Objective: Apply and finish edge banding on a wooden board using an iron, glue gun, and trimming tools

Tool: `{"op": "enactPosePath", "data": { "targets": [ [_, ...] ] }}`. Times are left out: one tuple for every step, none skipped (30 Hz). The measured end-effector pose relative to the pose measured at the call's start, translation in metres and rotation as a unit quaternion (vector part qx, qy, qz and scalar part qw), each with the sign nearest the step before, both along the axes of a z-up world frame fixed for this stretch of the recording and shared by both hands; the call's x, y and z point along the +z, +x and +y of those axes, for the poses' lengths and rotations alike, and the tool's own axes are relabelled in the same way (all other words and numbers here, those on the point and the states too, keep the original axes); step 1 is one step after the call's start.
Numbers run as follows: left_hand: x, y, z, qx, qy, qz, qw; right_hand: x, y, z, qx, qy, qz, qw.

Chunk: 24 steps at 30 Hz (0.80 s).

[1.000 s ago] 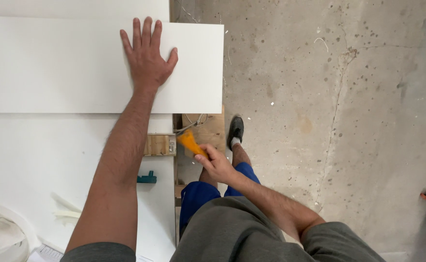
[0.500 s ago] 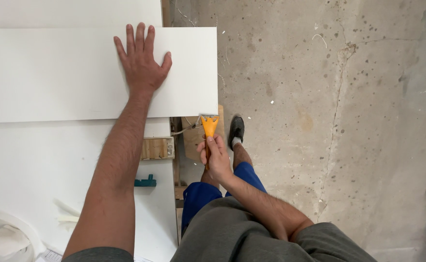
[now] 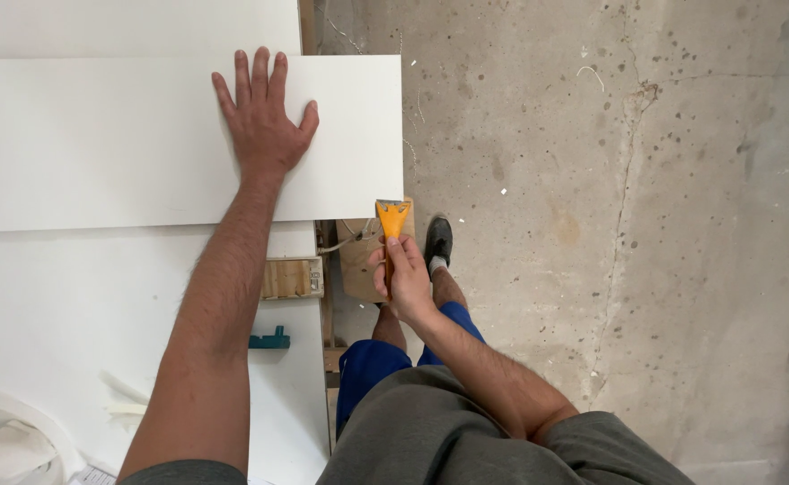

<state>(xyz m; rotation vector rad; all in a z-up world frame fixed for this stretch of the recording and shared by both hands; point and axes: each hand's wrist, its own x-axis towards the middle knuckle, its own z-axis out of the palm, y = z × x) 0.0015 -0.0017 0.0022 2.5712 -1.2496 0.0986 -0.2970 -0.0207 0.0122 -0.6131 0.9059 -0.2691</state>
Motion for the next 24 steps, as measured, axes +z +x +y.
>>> {"op": "enactPosePath", "data": {
  "targets": [
    [0.002,0.000,-0.001,0.001,0.005,0.010,1.000,0.000,0.004,-0.006,0.004,0.001,0.007,1.000],
    [0.003,0.000,0.000,0.003,0.011,0.021,1.000,0.001,0.008,-0.011,0.009,0.002,0.015,1.000],
    [0.001,-0.001,0.001,0.004,0.011,0.021,1.000,0.002,0.012,-0.017,0.010,0.002,0.015,1.000],
    [0.000,-0.001,0.001,0.003,0.013,0.007,1.000,0.004,0.018,-0.025,0.007,0.006,0.017,1.000],
    [-0.001,-0.001,0.000,0.002,0.015,-0.007,1.000,0.006,0.023,-0.032,0.004,0.010,0.020,1.000],
    [-0.001,-0.001,0.001,0.002,0.014,-0.007,1.000,0.011,0.030,-0.040,0.004,0.009,0.020,1.000],
    [-0.001,-0.001,0.001,-0.001,0.006,-0.016,1.000,0.016,0.036,-0.048,0.016,0.006,0.026,1.000],
    [-0.001,-0.001,0.001,-0.004,-0.002,-0.024,1.000,0.021,0.042,-0.056,0.028,0.002,0.032,0.999],
    [-0.001,-0.001,0.000,-0.004,-0.002,-0.025,1.000,0.020,0.048,-0.063,0.028,0.001,0.032,0.999],
    [-0.001,-0.001,0.000,0.000,0.007,-0.008,1.000,0.019,0.054,-0.069,0.030,0.007,0.030,0.999],
    [0.000,0.000,0.001,0.004,0.016,0.010,1.000,0.018,0.061,-0.076,0.032,0.014,0.028,0.999],
    [0.001,0.000,0.000,0.004,0.014,0.008,1.000,0.016,0.067,-0.083,0.033,0.012,0.026,0.999],
    [0.001,0.000,0.000,0.006,0.019,0.010,1.000,0.014,0.074,-0.090,0.035,0.016,0.015,0.999],
    [0.001,-0.001,0.000,0.007,0.024,0.013,1.000,0.011,0.080,-0.096,0.037,0.021,0.004,0.999],
    [0.001,-0.001,0.001,0.008,0.023,0.013,1.000,0.010,0.086,-0.102,0.037,0.020,0.004,0.999],
    [0.001,-0.001,0.000,0.006,0.019,0.008,1.000,0.010,0.092,-0.108,0.039,0.013,0.015,0.999],
    [0.001,-0.001,0.000,0.004,0.015,0.002,1.000,0.009,0.099,-0.114,0.041,0.007,0.025,0.999],
    [0.000,-0.001,0.000,0.005,0.015,0.001,1.000,0.006,0.104,-0.118,0.042,0.006,0.025,0.999],
    [-0.001,0.000,0.000,0.006,0.019,-0.003,1.000,0.004,0.109,-0.123,0.032,0.007,0.017,0.999],
    [-0.002,-0.001,0.001,0.007,0.024,-0.006,1.000,0.002,0.114,-0.127,0.022,0.008,0.010,1.000],
    [-0.002,-0.001,0.001,0.008,0.023,-0.007,1.000,0.004,0.119,-0.131,0.024,0.008,0.010,1.000],
    [-0.003,-0.001,0.001,0.007,0.022,-0.014,1.000,0.007,0.124,-0.136,0.023,0.008,0.019,1.000],
    [-0.004,-0.001,0.001,0.007,0.020,-0.021,1.000,0.009,0.128,-0.141,0.023,0.007,0.029,0.999],
    [-0.005,0.000,0.001,0.007,0.019,-0.022,1.000,0.009,0.135,-0.150,0.024,0.006,0.028,0.999]
  ]
}}
